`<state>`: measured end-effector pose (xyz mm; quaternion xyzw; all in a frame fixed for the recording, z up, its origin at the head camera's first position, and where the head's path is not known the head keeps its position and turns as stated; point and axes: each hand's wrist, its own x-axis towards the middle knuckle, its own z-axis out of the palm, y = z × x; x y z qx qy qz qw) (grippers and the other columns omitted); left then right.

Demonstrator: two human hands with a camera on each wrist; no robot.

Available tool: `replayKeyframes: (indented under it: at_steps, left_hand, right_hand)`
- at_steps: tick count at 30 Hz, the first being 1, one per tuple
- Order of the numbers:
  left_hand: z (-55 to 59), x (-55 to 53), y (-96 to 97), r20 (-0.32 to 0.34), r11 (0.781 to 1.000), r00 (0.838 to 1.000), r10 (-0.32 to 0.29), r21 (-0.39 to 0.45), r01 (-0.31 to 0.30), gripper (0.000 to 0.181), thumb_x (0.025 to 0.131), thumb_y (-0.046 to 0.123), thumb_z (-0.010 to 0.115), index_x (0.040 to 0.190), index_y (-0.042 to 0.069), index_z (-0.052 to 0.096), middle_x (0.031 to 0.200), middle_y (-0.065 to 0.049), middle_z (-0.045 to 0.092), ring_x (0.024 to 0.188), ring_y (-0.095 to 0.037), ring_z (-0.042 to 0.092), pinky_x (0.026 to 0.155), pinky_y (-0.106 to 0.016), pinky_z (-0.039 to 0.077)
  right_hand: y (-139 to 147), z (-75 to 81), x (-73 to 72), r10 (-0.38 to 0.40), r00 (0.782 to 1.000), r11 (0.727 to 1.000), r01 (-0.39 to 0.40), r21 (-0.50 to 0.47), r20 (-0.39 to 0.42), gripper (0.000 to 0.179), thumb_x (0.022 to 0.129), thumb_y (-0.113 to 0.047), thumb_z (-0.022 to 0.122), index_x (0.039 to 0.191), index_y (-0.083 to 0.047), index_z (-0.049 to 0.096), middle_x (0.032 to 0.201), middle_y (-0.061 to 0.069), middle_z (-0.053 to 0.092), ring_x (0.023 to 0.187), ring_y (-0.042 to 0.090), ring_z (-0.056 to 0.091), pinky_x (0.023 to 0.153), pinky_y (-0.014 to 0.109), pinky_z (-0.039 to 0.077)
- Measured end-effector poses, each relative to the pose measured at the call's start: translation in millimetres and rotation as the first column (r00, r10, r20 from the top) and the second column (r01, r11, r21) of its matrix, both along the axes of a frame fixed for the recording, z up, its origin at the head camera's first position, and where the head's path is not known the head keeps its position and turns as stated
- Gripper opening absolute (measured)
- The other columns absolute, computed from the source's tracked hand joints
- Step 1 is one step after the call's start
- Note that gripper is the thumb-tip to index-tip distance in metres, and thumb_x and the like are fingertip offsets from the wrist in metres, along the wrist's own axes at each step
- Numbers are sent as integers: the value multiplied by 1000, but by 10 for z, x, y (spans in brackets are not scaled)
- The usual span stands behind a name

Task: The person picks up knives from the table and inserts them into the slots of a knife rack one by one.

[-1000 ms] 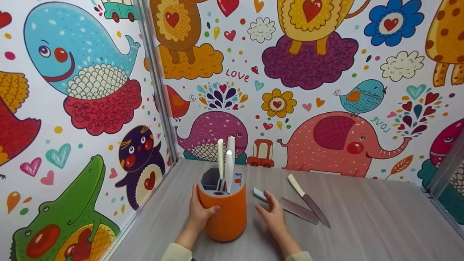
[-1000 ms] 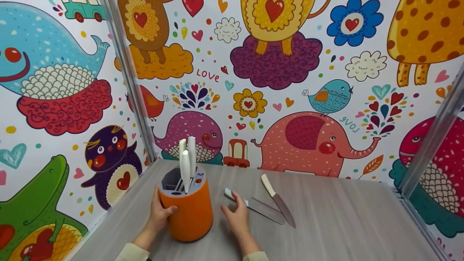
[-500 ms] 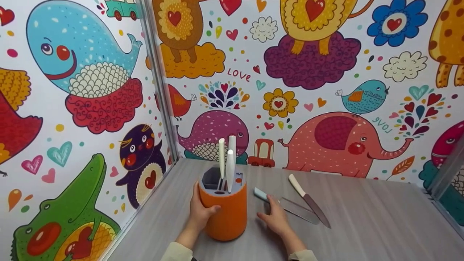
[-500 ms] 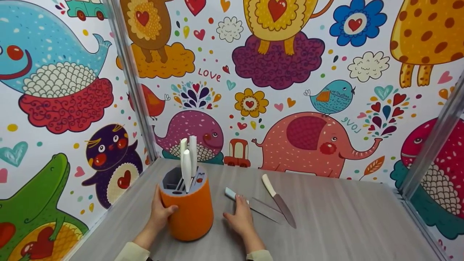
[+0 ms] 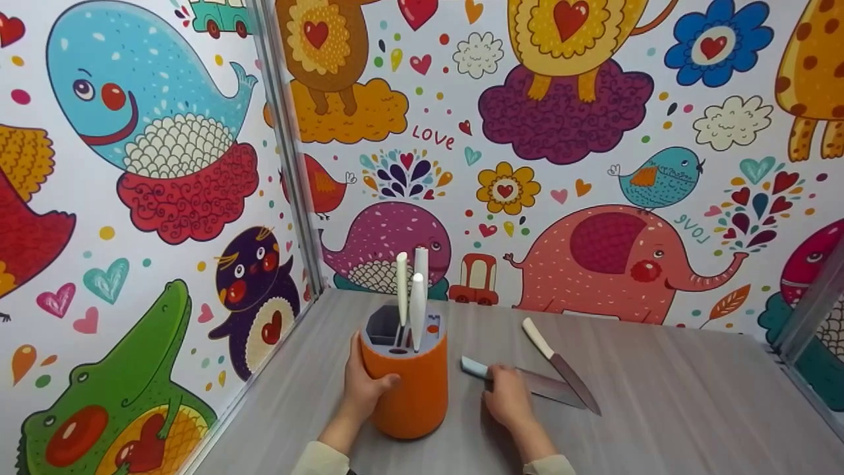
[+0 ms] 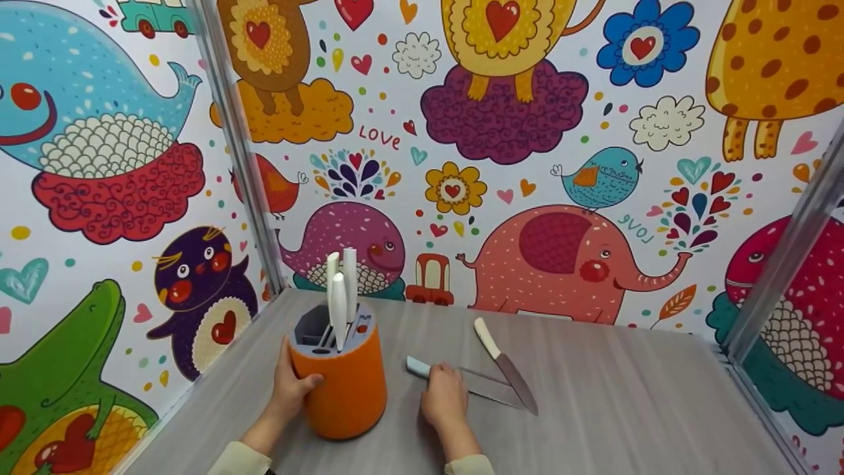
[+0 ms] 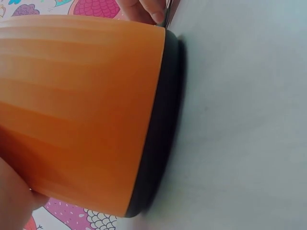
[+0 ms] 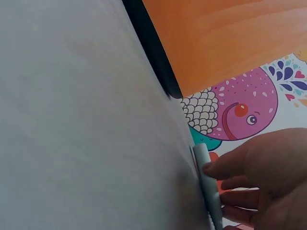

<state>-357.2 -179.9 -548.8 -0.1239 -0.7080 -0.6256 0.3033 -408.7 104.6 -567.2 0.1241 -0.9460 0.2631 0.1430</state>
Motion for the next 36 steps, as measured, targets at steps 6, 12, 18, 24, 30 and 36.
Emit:
replayKeyframes:
  at_steps: [6, 12, 18, 24, 30, 36]
  left_hand:
    - [17, 10, 8, 11, 1000, 1000, -9, 3, 9, 113, 77, 58, 90, 161, 7, 34, 151, -15, 59, 127, -9, 61, 112, -18, 46]
    - [35, 1, 14, -2, 999, 1000, -28, 16, 28, 109, 78, 55, 91, 160, 10, 36, 150, -13, 60, 127, -12, 63, 111, -18, 48]
    - [34, 2, 3, -6, 999, 999, -33, 28, 33, 109, 77, 50, 93, 160, 10, 36, 150, -13, 61, 126, -11, 63, 112, -19, 48]
    - [22, 6, -3, -2, 1000, 1000, -18, 17, 18, 107, 76, 49, 93, 159, 11, 38, 147, -12, 62, 124, -10, 63, 111, -19, 48]
    - [28, 10, 22, 4, 1000, 1000, 1, 8, -1, 112, 75, 59, 91, 159, 8, 36, 146, -13, 63, 123, -7, 62, 111, -17, 48]
    - [30, -3, 20, -17, 1000, 1000, -11, 20, 11, 112, 75, 60, 91, 158, 8, 38, 146, -13, 63, 123, -8, 62, 111, -17, 48]
  right_hand:
    - [35, 14, 19, -31, 999, 998, 32, 52, -23, 23, 79, 8, 77, 101, 1, 78, 100, 16, 77, 99, 39, 71, 89, 54, 60]
    - [55, 29, 39, -29, 1000, 995, 30, 94, -12, 16, 82, 8, 76, 91, -5, 80, 92, 10, 76, 90, 34, 71, 80, 51, 60]
    - [40, 53, 40, 1, 998, 994, -9, 106, 69, 16, 82, 7, 77, 89, -7, 78, 88, 7, 73, 83, 26, 68, 78, 49, 60]
    - [-14, 147, 80, 56, 988, 993, -71, 97, 143, 13, 83, 4, 78, 90, -7, 77, 85, 6, 73, 78, 20, 66, 76, 47, 60]
    - [-51, 343, 182, 144, 985, 988, -148, 33, 99, 13, 81, 5, 79, 86, -6, 75, 80, 3, 71, 73, 15, 62, 70, 40, 59]
    - [-46, 579, 236, 196, 973, 980, -192, -44, 121, 14, 85, 0, 85, 92, -5, 73, 84, 3, 71, 77, 14, 62, 73, 41, 59]
